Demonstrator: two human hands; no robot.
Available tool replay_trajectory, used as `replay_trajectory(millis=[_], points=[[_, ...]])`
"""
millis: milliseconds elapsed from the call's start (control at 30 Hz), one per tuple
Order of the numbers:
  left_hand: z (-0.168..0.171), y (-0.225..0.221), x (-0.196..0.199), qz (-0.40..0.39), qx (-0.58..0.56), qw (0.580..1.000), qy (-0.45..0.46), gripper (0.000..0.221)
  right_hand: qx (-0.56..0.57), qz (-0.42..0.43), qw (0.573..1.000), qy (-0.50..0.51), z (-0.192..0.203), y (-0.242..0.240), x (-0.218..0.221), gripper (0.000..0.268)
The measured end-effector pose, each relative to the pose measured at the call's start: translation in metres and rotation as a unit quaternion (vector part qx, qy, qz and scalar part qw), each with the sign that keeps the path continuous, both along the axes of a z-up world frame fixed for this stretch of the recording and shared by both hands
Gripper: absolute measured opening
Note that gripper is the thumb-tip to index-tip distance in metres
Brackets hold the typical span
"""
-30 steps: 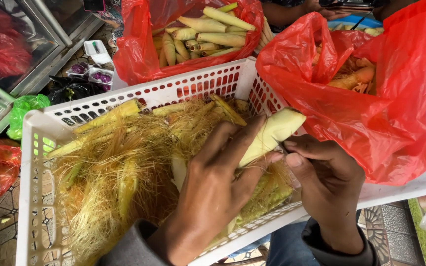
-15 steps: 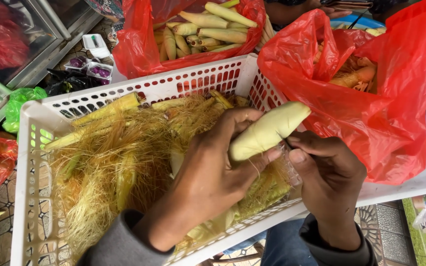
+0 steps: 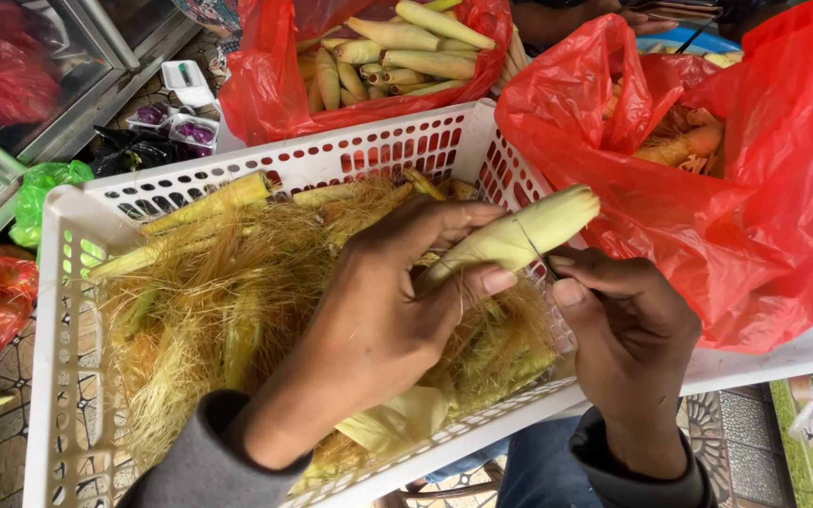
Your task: Peeling and trimming baby corn using a small knife in a food preparation setting.
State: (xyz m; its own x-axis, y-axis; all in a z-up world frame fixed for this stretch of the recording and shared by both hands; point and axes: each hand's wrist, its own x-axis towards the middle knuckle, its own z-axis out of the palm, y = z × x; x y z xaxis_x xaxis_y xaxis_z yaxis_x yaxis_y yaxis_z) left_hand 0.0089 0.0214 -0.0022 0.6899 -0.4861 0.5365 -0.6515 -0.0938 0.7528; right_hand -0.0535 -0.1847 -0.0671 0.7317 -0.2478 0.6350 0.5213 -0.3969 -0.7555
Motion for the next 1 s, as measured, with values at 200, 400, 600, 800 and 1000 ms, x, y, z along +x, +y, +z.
replay_trajectory(millis=[200, 400, 600, 800, 1000], points=[[0.007, 0.001, -0.007, -0.044, -0.012, 0.998, 0.038, 0.036, 0.022, 0.006, 1.0, -0.003, -0.005, -0.004, -0.001, 0.014], [0.001, -0.006, -0.005, -0.037, 0.013, 0.999, -0.031, 0.058, 0.016, -0.001, 1.0, -0.014, -0.002, -0.001, -0.002, 0.015], [0.008, 0.0, -0.006, -0.084, 0.028, 0.996, 0.016, 0.033, 0.014, 0.033, 0.999, -0.027, -0.001, -0.002, -0.003, 0.016], [-0.004, -0.006, -0.001, -0.011, 0.014, 0.999, -0.049, 0.043, 0.015, -0.007, 1.0, -0.001, 0.004, 0.004, -0.002, 0.017], [-0.009, -0.005, -0.004, -0.005, -0.011, 1.0, -0.012, 0.04, 0.017, -0.003, 1.0, 0.006, 0.007, 0.004, 0.0, 0.012]])
